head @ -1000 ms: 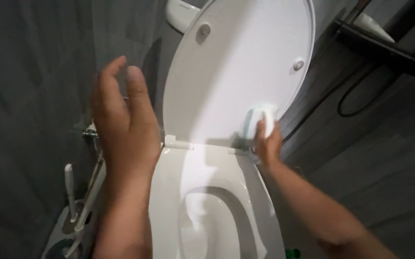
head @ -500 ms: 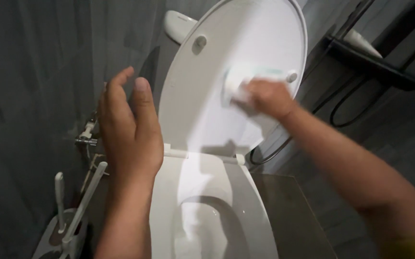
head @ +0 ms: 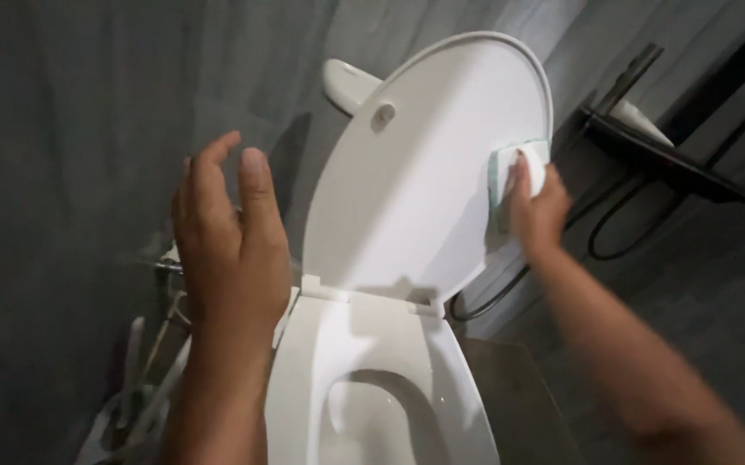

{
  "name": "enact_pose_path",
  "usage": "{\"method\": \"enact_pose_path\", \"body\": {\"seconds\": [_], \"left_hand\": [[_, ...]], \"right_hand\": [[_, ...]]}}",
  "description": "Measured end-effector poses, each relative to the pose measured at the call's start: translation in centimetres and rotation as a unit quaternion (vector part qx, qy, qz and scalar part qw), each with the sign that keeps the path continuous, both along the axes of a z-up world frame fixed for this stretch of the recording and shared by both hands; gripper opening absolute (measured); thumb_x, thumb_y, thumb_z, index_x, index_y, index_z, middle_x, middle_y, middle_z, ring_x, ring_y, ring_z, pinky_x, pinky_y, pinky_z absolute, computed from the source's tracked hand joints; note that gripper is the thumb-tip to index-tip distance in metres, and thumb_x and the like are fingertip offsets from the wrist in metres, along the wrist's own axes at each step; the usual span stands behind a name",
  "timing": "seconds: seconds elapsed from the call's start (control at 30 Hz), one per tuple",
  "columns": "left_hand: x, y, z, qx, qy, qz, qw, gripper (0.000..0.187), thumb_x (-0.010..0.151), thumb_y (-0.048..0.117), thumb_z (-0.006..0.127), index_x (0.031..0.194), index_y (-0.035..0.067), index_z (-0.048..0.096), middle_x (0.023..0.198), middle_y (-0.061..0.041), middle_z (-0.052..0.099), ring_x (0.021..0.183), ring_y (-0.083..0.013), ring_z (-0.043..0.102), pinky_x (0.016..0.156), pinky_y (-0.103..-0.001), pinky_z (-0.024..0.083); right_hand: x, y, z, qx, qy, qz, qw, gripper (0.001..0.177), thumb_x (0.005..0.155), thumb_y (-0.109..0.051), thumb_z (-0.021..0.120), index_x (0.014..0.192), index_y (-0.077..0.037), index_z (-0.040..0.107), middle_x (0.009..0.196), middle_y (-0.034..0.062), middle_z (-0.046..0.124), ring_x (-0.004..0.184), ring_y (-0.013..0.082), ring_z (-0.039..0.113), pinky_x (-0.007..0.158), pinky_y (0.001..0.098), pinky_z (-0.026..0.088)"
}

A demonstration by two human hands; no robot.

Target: Scrubbing and wiping the inside and outside surfaces of a toilet bowl using a brush, sponge, and detergent.

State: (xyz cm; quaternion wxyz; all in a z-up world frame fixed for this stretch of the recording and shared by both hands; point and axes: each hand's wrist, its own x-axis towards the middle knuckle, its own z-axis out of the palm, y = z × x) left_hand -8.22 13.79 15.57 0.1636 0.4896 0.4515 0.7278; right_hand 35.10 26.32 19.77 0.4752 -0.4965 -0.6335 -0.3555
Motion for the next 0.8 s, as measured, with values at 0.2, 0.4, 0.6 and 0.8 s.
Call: {"method": "enact_pose_path", "body": {"seconds": [0.2,0.4,0.6,0.8], "left_hand": [[-0.3,-0.6,0.0,0.042,-0.008,0.002,0.999,0.056,0.112,0.048,0.041,0.141,0.002,0.057,0.139,-0.023,0.061,0.131,-0.0374,0.056,0.107,-0.048,0.045],[-0.7,-0.9,0.2,0.096,-0.011,0.023,0.995,0.054,0.114,0.047,0.042,0.138,0.002,0.058,0.140,-0.020,0.064,0.135,-0.0375,0.057,0.114,-0.048,0.043],[-1.1,-0.3,-0.6,0.113,-0.014,0.037,0.993,0.054,0.116,0.049,0.041,0.140,0.003,0.058,0.142,-0.019,0.065,0.136,-0.0367,0.058,0.117,-0.048,0.044],[0.4,0.7,-1.4,0.130,-0.015,0.020,0.991,0.056,0.117,0.051,0.040,0.140,0.004,0.058,0.139,-0.019,0.066,0.136,-0.0351,0.059,0.117,-0.047,0.045]], "right_hand": [[-9.6,3.4,10.3,-0.014,-0.021,0.020,0.999,0.047,0.104,-0.044,0.072,0.116,0.002,0.072,0.105,0.0247,0.075,0.095,0.0398,0.073,0.082,0.0452,0.055],[-18.1,3.1,0.9,-0.092,0.015,0.132,0.987,0.047,0.106,-0.040,0.064,0.129,0.000,0.065,0.107,0.0277,0.072,0.098,0.0379,0.073,0.087,0.0438,0.056],[-19.1,-0.9,-10.2,-0.445,-0.036,0.056,0.893,0.045,0.097,-0.035,0.064,0.130,-0.005,0.061,0.084,0.0186,0.073,0.070,0.0282,0.075,0.069,0.0414,0.057],[-21.7,-0.4,-16.2,-0.522,0.040,0.151,0.838,0.037,0.093,-0.032,0.065,0.119,-0.006,0.069,0.077,0.0160,0.075,0.066,0.0237,0.069,0.068,0.0406,0.057]]}}
